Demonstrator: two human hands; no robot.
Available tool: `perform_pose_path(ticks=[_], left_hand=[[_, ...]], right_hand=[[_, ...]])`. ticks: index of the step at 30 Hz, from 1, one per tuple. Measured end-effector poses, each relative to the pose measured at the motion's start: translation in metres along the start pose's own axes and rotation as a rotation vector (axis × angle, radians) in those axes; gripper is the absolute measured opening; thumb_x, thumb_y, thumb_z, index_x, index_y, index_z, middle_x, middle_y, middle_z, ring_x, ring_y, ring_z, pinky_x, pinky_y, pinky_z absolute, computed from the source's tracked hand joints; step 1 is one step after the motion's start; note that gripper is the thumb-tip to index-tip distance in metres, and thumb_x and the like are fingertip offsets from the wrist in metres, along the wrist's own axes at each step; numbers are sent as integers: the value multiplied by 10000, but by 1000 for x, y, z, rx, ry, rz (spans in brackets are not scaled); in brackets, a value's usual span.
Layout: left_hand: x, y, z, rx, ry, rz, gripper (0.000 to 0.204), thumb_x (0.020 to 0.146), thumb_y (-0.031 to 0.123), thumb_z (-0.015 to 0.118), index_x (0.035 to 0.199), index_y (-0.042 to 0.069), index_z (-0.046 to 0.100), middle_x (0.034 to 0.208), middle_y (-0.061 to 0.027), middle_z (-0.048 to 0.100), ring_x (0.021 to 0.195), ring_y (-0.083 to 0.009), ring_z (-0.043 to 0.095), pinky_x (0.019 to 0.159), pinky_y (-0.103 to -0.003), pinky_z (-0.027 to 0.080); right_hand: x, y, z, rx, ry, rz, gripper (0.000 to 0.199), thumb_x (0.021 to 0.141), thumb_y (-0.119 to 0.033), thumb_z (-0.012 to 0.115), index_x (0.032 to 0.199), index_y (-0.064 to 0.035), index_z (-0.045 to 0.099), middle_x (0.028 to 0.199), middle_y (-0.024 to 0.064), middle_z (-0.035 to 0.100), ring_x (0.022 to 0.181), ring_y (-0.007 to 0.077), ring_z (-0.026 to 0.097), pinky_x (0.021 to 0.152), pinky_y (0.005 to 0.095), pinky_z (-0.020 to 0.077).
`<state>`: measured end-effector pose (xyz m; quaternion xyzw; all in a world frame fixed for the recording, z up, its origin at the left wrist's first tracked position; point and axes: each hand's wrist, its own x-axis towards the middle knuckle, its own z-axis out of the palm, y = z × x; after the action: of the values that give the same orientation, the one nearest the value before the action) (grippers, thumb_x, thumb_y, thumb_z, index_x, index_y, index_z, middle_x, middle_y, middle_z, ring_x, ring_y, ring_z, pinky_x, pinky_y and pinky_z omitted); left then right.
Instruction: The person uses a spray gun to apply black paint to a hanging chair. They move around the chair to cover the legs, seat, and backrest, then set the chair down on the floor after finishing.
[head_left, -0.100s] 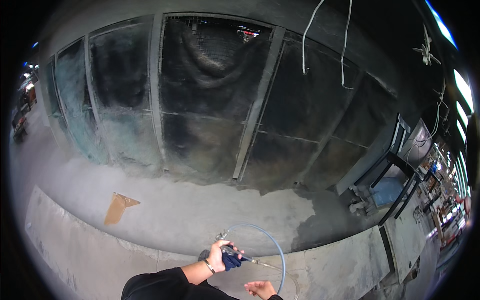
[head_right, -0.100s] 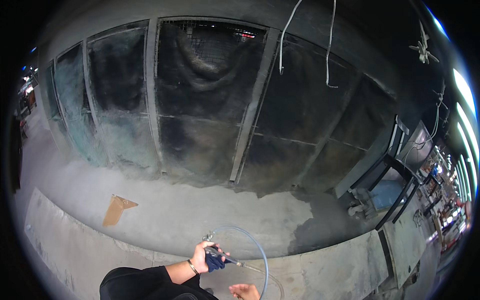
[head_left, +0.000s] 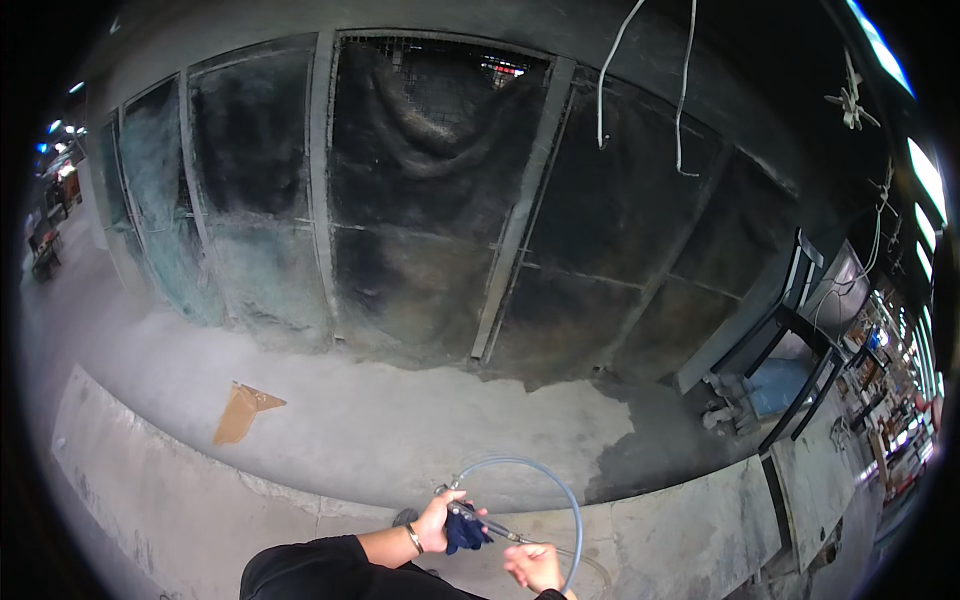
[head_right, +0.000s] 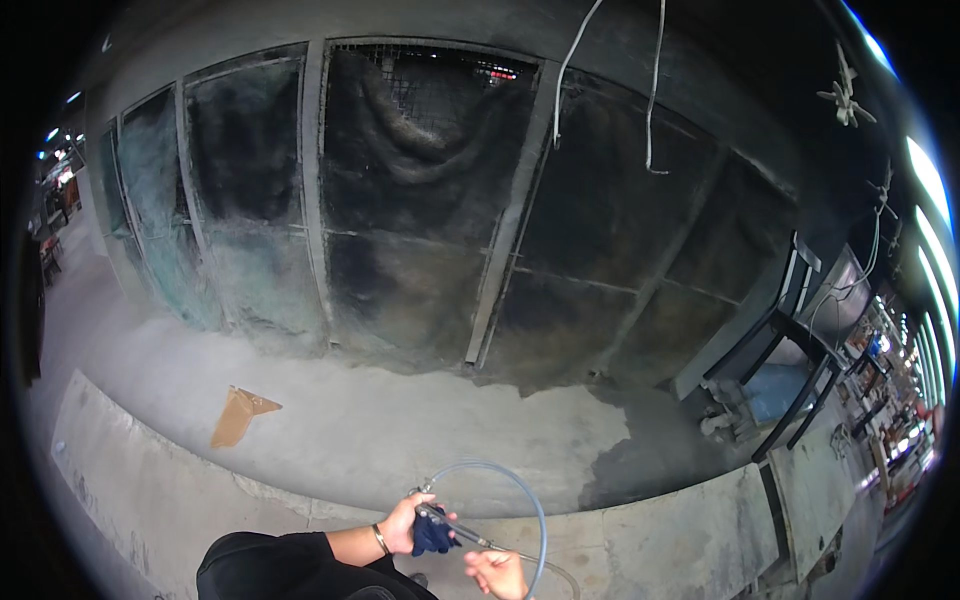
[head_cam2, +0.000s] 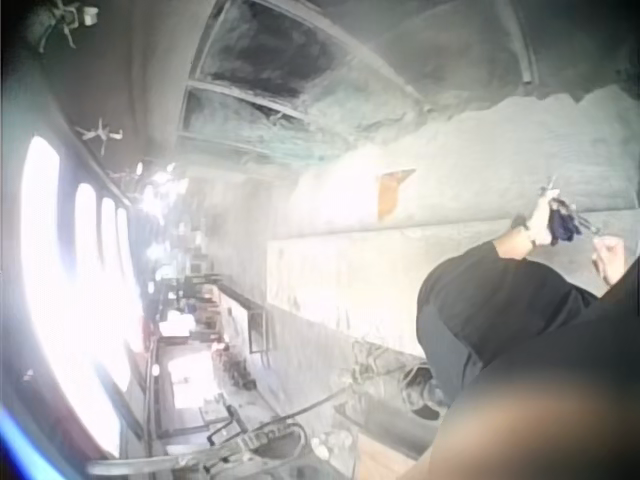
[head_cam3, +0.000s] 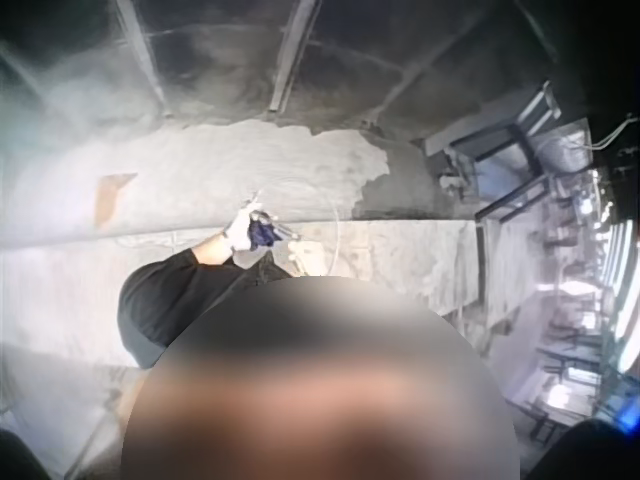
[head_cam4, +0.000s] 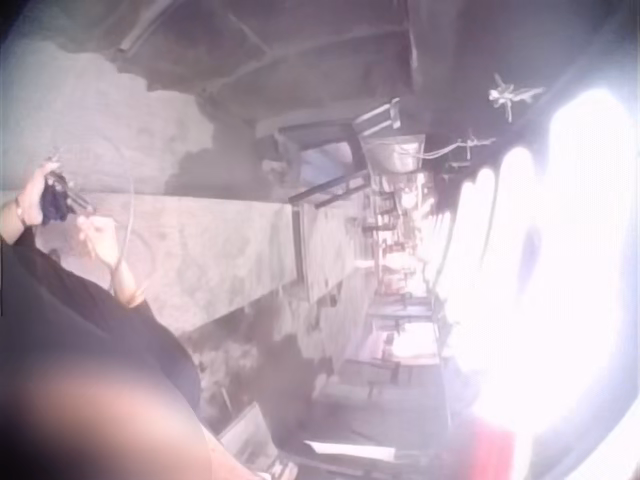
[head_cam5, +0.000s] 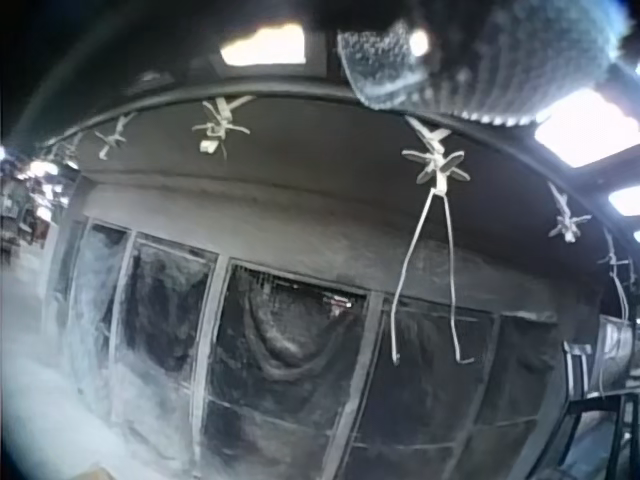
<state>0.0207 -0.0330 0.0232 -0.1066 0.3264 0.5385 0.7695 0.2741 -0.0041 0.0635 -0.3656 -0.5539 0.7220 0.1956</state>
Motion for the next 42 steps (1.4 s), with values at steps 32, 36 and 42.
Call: perform_pose_path(ticks=[32, 36, 42], left_hand=[[-41, 51, -183, 89, 283, 255, 241, 937, 232, 543, 1005, 22, 642, 1034, -155, 717, 937, -321, 697, 821, -482, 569], [-33, 55, -187, 72, 262, 388, 292, 1067, 125, 363, 1258, -13, 534, 1325, -163, 648, 1193, -294, 656, 1020, -442, 548], [-38, 64, -164, 130, 210, 518, 240, 1065, 116, 426, 1221, 40, 593, 1092, -106, 718, 936, -241, 715, 766, -426, 598]], right_hand=[[-52, -5, 28, -33, 41, 105, 670, 1048, -564, 506, 1126, 81, 668, 913, 154, 758, 602, 133, 642, 487, 258, 459], [-58, -15, 41, -45, -65, 6, 757, 1025, -627, 481, 1183, 96, 642, 955, 169, 746, 697, 173, 683, 500, 259, 455], [-39, -11, 80, 26, 15, -62, 554, 1049, -472, 588, 1042, 69, 701, 916, 93, 761, 645, 99, 613, 528, 241, 478]])
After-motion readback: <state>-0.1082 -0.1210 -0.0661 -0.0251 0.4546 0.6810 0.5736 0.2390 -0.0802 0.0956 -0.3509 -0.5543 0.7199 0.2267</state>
